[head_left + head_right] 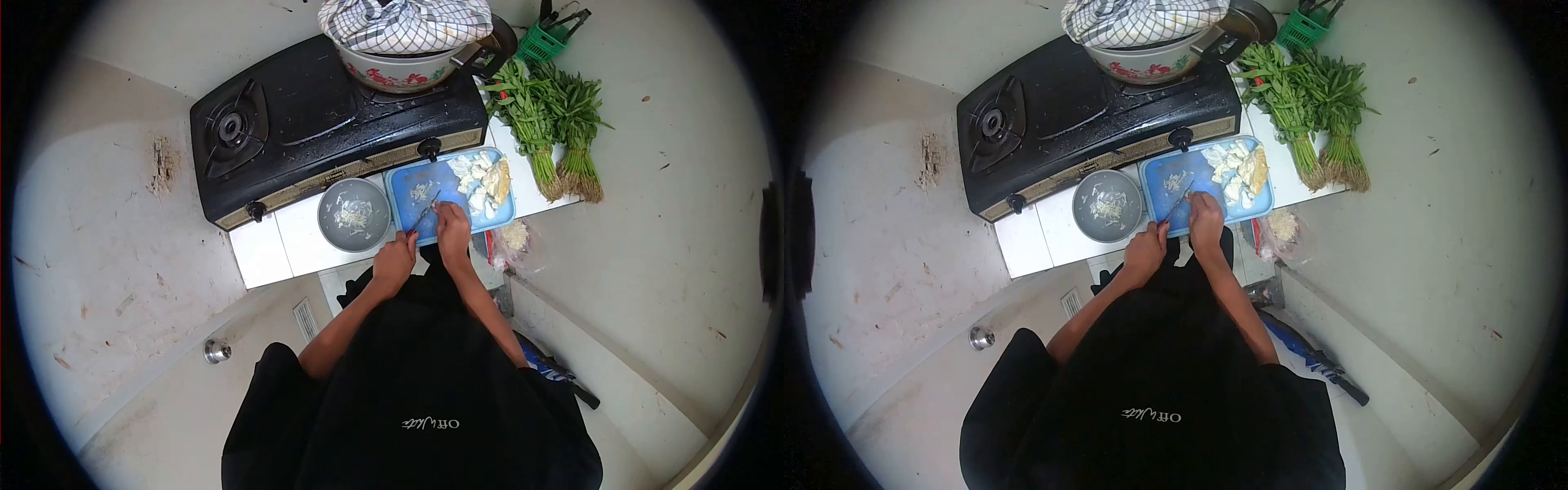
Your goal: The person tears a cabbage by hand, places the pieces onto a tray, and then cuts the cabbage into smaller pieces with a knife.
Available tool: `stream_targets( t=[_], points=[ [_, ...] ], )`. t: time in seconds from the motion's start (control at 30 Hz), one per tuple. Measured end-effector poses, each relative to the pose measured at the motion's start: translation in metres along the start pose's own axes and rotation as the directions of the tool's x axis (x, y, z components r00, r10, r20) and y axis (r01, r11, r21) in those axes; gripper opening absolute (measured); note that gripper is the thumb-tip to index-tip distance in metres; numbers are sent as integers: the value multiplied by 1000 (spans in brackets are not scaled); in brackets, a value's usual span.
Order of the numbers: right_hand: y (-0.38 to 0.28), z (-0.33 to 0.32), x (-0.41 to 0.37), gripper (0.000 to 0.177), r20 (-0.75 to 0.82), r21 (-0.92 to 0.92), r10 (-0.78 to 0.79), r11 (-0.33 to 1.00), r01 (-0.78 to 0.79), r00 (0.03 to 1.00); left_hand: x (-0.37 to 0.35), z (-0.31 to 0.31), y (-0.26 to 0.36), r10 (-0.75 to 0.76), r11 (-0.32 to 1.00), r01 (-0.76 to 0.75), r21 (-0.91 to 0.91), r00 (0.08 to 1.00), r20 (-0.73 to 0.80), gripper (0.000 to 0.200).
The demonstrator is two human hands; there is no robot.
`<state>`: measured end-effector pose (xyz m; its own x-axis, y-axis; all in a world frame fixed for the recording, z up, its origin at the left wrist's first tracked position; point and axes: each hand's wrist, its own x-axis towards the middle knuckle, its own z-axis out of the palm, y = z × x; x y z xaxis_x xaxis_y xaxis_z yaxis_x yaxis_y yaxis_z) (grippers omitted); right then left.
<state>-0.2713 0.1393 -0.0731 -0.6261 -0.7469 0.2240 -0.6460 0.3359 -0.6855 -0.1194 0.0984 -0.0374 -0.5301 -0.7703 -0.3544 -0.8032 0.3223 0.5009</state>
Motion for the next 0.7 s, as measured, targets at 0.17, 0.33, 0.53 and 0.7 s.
stream_targets(
  t=[0.17, 0.33, 0.53, 0.7],
  points=[
    [1, 1, -2, 14, -34, -13, -82, 997, 81, 996, 2, 1, 1, 4, 1000, -4, 21, 1000, -24, 43],
    [-4, -3, 0, 15, -8, -29, -101, 994, 101, 995, 6, 8, -6, 24, 1000, -24, 9, 1000, -14, 43],
    [-3, -2, 2, 17, -9, -23, -100, 995, 100, 995, -4, -3, -8, -19, 1000, 19, -1, 1000, -15, 43],
    [0, -4, 4, 14, 43, -14, -38, 999, 39, 998, 5, -1, -7, -37, 996, 34, -80, 998, -43, 44]
  ],
)
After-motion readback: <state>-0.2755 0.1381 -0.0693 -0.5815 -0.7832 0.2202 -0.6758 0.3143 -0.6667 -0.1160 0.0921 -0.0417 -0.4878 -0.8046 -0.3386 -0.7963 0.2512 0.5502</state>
